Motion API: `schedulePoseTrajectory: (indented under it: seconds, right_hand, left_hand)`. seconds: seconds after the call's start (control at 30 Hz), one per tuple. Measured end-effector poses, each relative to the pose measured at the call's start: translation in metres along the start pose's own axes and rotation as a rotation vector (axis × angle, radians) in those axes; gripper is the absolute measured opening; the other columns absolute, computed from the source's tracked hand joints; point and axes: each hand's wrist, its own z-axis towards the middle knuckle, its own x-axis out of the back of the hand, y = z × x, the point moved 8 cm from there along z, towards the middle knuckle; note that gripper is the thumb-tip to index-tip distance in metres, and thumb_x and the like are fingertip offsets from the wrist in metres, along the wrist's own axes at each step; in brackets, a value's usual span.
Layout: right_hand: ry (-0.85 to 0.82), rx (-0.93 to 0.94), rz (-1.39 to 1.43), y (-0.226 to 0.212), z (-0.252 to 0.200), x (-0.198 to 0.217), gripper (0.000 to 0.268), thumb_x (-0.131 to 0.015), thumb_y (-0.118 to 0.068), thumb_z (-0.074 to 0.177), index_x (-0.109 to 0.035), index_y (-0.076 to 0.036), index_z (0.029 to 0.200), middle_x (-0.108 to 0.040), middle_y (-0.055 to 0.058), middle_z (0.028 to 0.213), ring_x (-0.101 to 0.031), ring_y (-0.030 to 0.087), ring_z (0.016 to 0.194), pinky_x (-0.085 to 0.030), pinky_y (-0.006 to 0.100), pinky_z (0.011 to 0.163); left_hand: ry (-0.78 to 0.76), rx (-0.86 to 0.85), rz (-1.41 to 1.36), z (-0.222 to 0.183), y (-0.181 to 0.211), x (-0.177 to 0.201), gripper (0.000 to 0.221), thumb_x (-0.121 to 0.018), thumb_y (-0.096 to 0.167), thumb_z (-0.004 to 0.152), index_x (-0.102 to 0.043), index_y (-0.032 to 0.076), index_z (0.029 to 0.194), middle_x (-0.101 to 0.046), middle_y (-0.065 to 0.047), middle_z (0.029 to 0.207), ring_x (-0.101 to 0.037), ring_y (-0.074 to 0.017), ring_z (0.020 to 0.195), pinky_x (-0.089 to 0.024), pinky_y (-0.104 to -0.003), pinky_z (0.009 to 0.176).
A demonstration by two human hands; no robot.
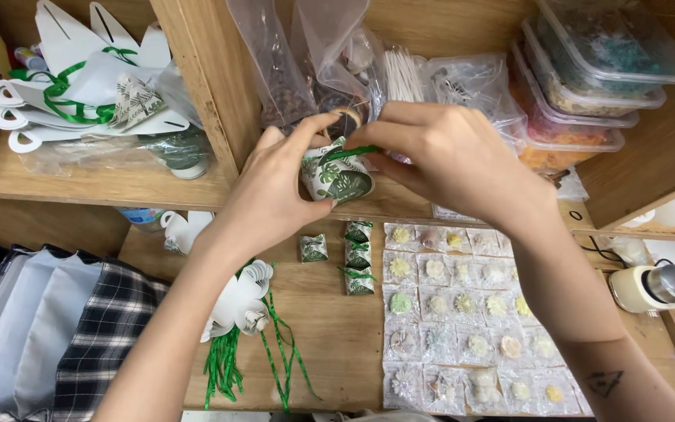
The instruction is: Packaging small items into green gift boxes and tying them with green ribbons.
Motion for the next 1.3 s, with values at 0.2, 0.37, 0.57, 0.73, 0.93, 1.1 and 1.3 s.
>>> schedulePoseTrajectory:
  seconds: [0.2,0.37,0.57,0.73,0.93,1.1,1.3]
  right_hand:
    - [-0.098,0.037,-0.041,-0.003,0.024,0.002,0.023,-0.080,-0.016,0.080,-0.076,-0.009,0.102,-0.069,0.008,0.088,-0.067,0.032,0.075,-0.053,0.044,0.064]
    - [-0.187,0.097,-0.074,-0.009,0.043,0.003,0.017,-0.081,-0.016,0.078,-0.079,-0.010,0.093,-0.070,0.008,0.088,-0.068,0.033,0.074,-0.053,0.045,0.063]
    - [-0.235,0.146,-0.111,-0.008,0.057,-0.001,0.016,-0.080,-0.012,0.077,-0.079,-0.005,0.092,-0.067,0.011,0.084,-0.067,0.034,0.074,-0.053,0.045,0.064]
    - [-0.222,0.189,-0.090,-0.003,0.061,-0.005,0.010,-0.078,-0.010,0.080,-0.078,-0.004,0.087,-0.065,0.012,0.083,-0.068,0.034,0.076,-0.054,0.044,0.069]
    - [-0.193,0.133,-0.011,0.012,0.061,-0.019,0.010,-0.077,-0.012,0.086,-0.079,-0.004,0.091,-0.068,0.011,0.084,-0.068,0.033,0.075,-0.054,0.045,0.067]
    - [-0.166,0.116,-0.026,0.021,0.055,-0.025,0.011,-0.076,-0.012,0.087,-0.077,-0.003,0.093,-0.069,0.012,0.086,-0.069,0.034,0.077,-0.054,0.045,0.069]
    - [-0.175,0.057,-0.035,0.029,0.051,-0.030,0.012,-0.076,-0.014,0.089,-0.077,-0.003,0.092,-0.071,0.012,0.088,-0.070,0.033,0.078,-0.055,0.045,0.069]
  left_hand:
    - [-0.161,0.068,-0.088,0.011,-0.009,-0.003,0.096,-0.087,0.007,0.065,-0.043,0.021,0.148,-0.072,-0.007,0.126,-0.054,-0.0274,0.124,-0.044,-0.038,0.106]
    - [-0.196,0.032,-0.134,0.017,-0.017,-0.007,0.096,-0.088,0.007,0.064,-0.040,0.016,0.146,-0.072,-0.007,0.130,-0.049,-0.0267,0.135,-0.041,-0.038,0.108]
    - [-0.212,0.068,-0.113,0.018,-0.021,-0.009,0.090,-0.088,0.010,0.065,-0.043,0.012,0.143,-0.074,-0.008,0.130,-0.052,-0.0272,0.134,-0.041,-0.039,0.110]
    - [-0.132,-0.012,-0.211,0.017,-0.035,-0.015,0.096,-0.089,0.017,0.067,-0.039,0.006,0.148,-0.058,-0.020,0.138,-0.063,-0.0283,0.129,-0.054,-0.039,0.098]
    - [-0.023,0.022,-0.013,0.016,-0.024,-0.010,0.076,-0.090,0.034,0.087,-0.045,0.004,0.141,-0.063,-0.016,0.133,-0.054,-0.0345,0.129,-0.045,-0.046,0.106]
    - [0.152,-0.125,0.017,0.008,-0.007,0.002,0.079,-0.088,0.022,0.079,-0.044,-0.002,0.140,-0.056,-0.021,0.125,-0.054,-0.0384,0.121,-0.046,-0.048,0.102]
    - [0.110,-0.048,0.002,0.003,-0.001,0.003,0.064,-0.081,0.014,0.084,-0.048,-0.004,0.136,-0.057,-0.018,0.117,-0.060,-0.0331,0.114,-0.049,-0.044,0.099]
